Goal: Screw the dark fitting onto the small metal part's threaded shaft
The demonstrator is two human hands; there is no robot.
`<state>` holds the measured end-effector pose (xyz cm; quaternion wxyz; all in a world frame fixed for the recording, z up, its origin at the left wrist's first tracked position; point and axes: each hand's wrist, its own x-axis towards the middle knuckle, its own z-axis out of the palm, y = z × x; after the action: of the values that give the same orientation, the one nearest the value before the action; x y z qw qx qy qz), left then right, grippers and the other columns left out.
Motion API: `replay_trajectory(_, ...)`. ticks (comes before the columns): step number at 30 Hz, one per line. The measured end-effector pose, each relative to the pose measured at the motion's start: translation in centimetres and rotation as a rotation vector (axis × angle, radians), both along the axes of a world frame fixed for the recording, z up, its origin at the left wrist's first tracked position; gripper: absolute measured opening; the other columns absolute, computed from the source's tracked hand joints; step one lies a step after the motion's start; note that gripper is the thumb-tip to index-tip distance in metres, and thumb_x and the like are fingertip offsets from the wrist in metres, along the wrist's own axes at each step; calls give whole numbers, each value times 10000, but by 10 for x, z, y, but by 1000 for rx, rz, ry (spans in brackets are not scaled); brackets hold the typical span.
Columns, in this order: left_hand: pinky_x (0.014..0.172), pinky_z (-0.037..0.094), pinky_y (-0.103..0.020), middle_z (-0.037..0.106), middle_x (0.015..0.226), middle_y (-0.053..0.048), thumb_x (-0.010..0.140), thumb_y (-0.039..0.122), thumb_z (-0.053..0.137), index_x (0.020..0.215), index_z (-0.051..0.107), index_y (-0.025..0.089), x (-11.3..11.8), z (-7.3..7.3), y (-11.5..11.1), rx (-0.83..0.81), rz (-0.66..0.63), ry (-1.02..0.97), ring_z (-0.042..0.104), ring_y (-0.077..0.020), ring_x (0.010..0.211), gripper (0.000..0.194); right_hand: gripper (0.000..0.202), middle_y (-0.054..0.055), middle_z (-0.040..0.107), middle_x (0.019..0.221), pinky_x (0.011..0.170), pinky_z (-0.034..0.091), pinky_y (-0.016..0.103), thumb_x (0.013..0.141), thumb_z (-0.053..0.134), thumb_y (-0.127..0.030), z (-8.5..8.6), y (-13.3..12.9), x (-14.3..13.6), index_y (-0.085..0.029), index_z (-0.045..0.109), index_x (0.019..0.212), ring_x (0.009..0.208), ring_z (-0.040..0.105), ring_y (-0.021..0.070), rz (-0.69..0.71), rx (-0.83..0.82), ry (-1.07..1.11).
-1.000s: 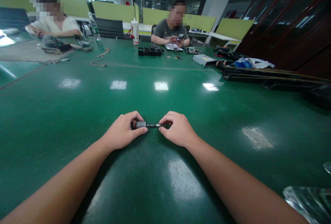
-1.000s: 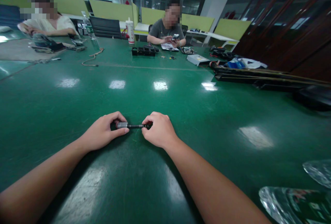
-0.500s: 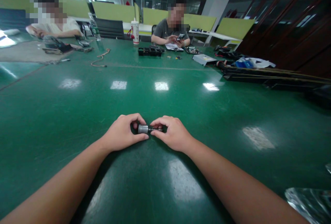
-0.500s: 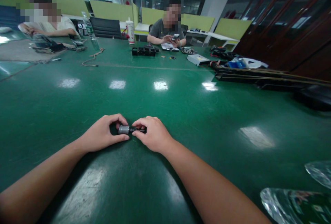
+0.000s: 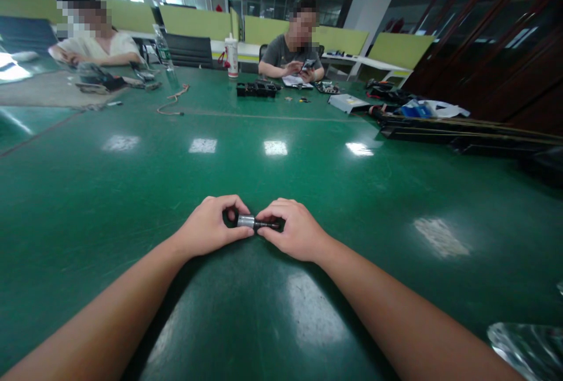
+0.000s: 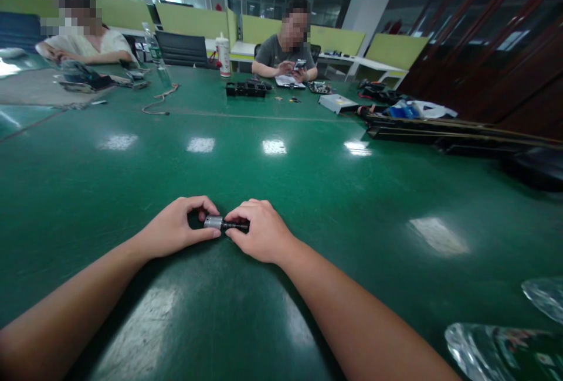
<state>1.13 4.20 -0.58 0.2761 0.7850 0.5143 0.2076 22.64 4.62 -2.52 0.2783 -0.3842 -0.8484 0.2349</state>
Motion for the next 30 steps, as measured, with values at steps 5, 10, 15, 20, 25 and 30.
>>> replay_trajectory(5, 687, 444, -280, 673, 789, -1, 700, 378, 759, 861, 679, 190, -2, -3, 0, -14, 1, -12, 624, -184, 752, 260, 152, 7, 694, 821, 762, 405, 307, 755, 732, -155, 0, -1, 0, -194, 708, 900, 797, 587, 161, 2, 3, -4)
replay_trajectory(10, 680, 438, -279, 670, 785, 2, 713, 391, 756, 862, 674, 192, -2, -4, 1, -3, 0, -11, 621, -183, 747, 262, 143, 1, 686, 806, 758, 406, 310, 747, 740, -167, 1, -1, 0, -197, 698, 881, 793, 586, 163, -9, 1, 0)
replay_trajectory(15, 683, 435, -280, 670, 780, 1, 723, 394, 752, 865, 674, 190, -2, -4, 0, 1, -7, -7, 621, -184, 746, 261, 145, -1, 682, 798, 749, 409, 305, 737, 750, -173, 1, -2, -1, -193, 693, 869, 789, 587, 162, -13, -3, 6)
replay_trajectory(20, 682, 433, -281, 671, 784, 0, 724, 402, 752, 866, 675, 190, -2, -4, 1, -3, 1, -1, 622, -186, 748, 267, 141, -4, 675, 782, 741, 411, 300, 724, 751, -163, 1, -1, 0, -190, 689, 847, 782, 589, 160, -20, -15, 9)
replay_trajectory(25, 679, 431, -280, 669, 779, 4, 720, 401, 757, 869, 675, 193, -2, -4, 0, 1, -1, 1, 622, -183, 743, 268, 135, -5, 668, 773, 739, 412, 299, 721, 748, -169, 1, -1, 0, -196, 688, 839, 775, 586, 159, -39, -12, 9)
replay_trajectory(30, 678, 432, -278, 669, 776, 6, 718, 394, 758, 860, 674, 194, -2, -4, 1, 1, 2, 0, 622, -183, 744, 260, 128, -7, 658, 761, 728, 405, 295, 715, 748, -166, 1, -1, 0, -196, 681, 819, 762, 581, 157, -54, -17, 6)
